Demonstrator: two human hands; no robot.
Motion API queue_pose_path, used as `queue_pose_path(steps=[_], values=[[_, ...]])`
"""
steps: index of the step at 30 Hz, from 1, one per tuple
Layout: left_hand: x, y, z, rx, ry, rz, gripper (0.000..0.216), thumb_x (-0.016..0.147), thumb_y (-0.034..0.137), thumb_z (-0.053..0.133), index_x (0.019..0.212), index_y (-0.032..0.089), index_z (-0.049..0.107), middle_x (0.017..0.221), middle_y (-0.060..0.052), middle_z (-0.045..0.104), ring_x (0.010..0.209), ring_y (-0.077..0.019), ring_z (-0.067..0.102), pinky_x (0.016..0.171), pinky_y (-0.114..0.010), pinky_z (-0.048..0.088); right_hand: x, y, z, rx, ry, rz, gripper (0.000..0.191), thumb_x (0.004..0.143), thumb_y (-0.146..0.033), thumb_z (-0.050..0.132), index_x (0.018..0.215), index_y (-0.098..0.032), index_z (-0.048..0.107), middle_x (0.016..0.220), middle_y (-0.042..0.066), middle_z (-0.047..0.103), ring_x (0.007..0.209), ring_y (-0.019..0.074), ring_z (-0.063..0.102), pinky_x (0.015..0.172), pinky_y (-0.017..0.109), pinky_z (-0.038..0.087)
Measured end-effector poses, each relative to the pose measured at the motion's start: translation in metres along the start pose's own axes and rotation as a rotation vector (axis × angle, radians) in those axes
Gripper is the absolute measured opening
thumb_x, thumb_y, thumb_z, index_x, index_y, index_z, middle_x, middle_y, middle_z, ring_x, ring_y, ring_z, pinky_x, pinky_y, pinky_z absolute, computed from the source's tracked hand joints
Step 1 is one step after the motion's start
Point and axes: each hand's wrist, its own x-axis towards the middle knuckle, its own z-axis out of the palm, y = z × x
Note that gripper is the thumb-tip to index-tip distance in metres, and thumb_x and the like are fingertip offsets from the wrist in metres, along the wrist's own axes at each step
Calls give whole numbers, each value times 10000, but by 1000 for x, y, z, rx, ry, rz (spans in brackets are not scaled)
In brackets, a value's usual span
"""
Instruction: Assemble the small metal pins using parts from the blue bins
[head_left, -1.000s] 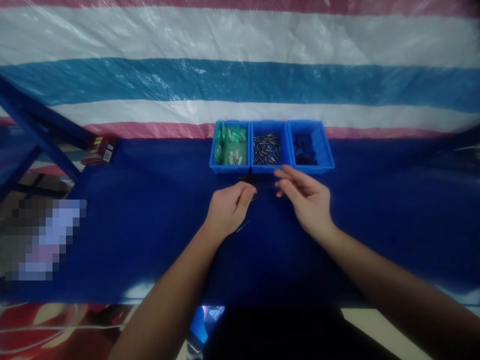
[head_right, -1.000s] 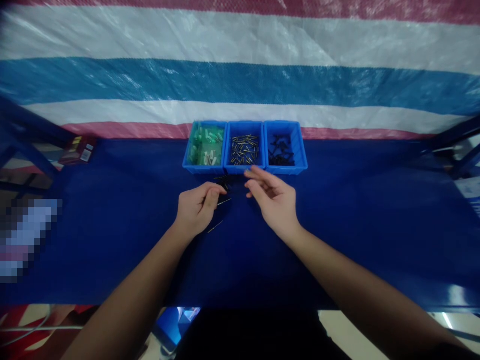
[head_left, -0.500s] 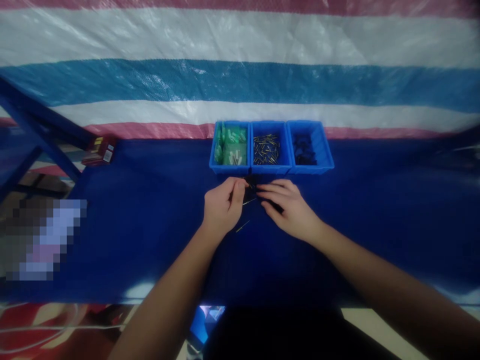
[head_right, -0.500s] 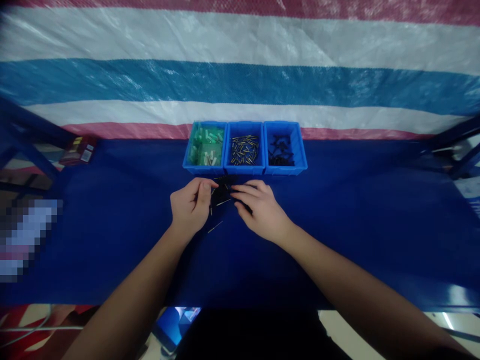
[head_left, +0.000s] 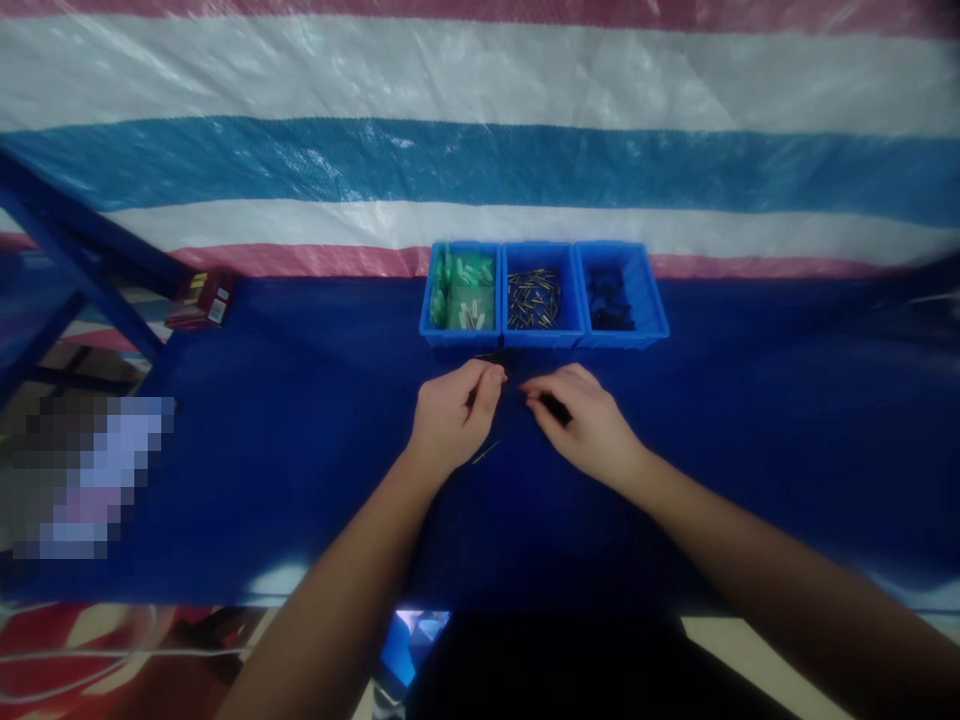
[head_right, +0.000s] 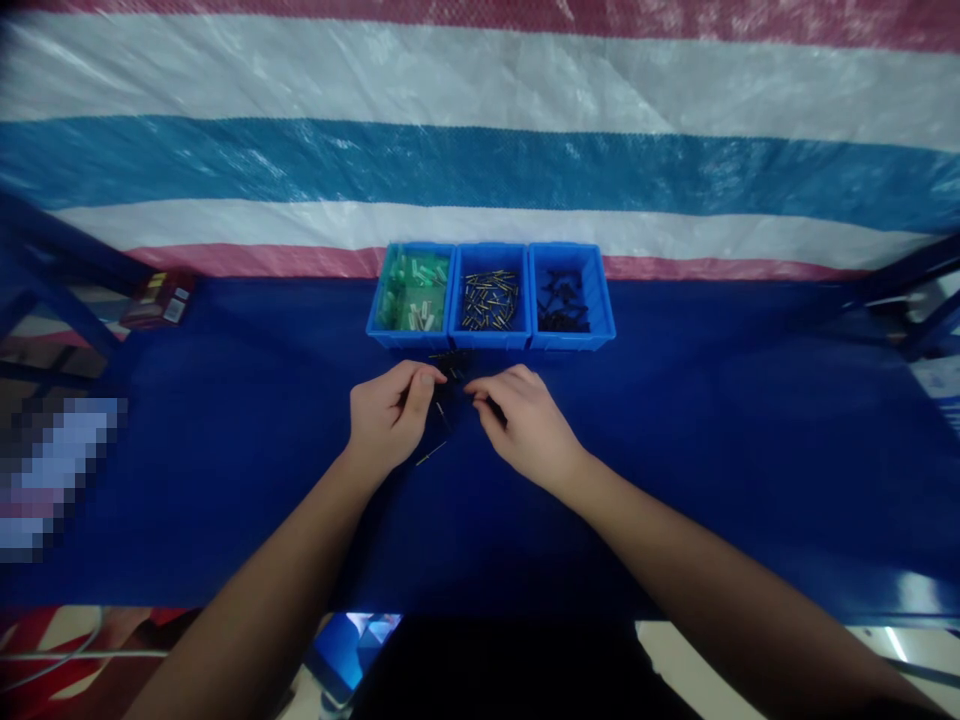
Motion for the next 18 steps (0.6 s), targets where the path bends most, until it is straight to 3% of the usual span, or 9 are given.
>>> queue_pose_path(steps=[5, 8, 11, 18], values=[[0, -1, 2, -19, -90, 117, 272, 988, 278, 564, 798, 166, 723, 696, -5, 727, 603, -98, 654, 600, -214, 464, 0, -4, -1, 168, 217, 130, 281, 938, -134, 598, 1197, -234, 643, 966, 42, 696, 862, 190, 661, 818, 373, 554], [-2, -3, 5, -40, -132, 168, 152, 950, 293, 646, 931, 184, 750, 733, 7, 744, 591, -92, 645, 602, -213, 472, -2, -4, 2, 305, 279, 178, 304, 932, -154, 619, 1221, -248, 630, 978, 38, 682, 843, 180, 666, 820, 377, 561], [-4, -4, 8, -48, -119, 199, 169, 925, 293, 694, 1056, 199, 746, 724, 23, 736, 588, -85, 643, 610, -203, 480, -3, -6, 4, 390, 274, 172, 313, 924, -148, 633, 1221, -247, 632, 972, 36, 677, 841, 175, 667, 817, 371, 564], [-4, -5, 10, -35, -147, 234, 117, 925, 287, 686, 993, 210, 741, 621, 52, 655, 537, -76, 594, 569, -201, 453, 2, -10, -1, 294, 193, 80, 186, 926, -155, 630, 1081, -232, 700, 881, 25, 678, 778, 156, 663, 701, 316, 568]])
